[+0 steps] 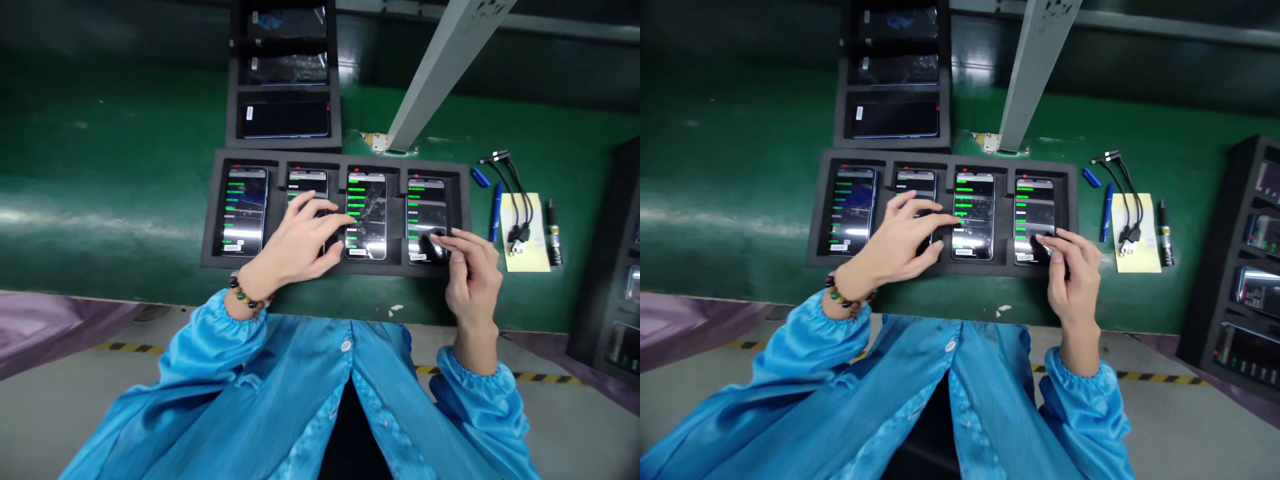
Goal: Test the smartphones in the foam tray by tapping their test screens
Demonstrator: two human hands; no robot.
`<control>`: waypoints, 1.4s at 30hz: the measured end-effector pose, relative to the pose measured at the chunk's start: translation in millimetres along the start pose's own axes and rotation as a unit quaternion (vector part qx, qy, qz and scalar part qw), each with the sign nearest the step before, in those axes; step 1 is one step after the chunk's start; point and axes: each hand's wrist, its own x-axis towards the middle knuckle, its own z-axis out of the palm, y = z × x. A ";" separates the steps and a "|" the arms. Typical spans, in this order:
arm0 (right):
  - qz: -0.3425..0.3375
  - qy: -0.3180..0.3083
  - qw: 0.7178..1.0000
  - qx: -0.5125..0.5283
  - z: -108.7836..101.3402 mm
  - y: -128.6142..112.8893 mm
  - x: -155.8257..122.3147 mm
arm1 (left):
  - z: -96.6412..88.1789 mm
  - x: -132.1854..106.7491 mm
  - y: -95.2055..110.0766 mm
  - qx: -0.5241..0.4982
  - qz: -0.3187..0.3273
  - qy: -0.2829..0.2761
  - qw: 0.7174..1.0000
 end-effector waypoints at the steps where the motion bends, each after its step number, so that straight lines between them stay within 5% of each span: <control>1: 0.001 0.001 1.000 0.000 0.4 0.1 -0.3 | 3.3 5.4 3.4 0.004 0.003 -0.010 1.000; 17: -0.006 -0.016 1.000 0.003 0.7 4.9 -0.6 | 6.8 14.4 4.2 0.024 -0.028 0.045 0.998; 26: -0.059 -0.075 0.995 -0.003 22.4 -27.5 4.6 | -35.0 -45.5 -22.3 0.031 -0.155 0.208 0.965; 34: -0.128 -0.119 0.985 0.016 52.1 -67.9 16.9 | -48.1 -104.6 -56.4 0.052 -0.257 0.251 0.932; 42: -0.177 -0.201 0.962 0.054 94.8 -120.2 34.0 | -51.0 -128.0 -65.9 0.055 -0.270 0.209 0.938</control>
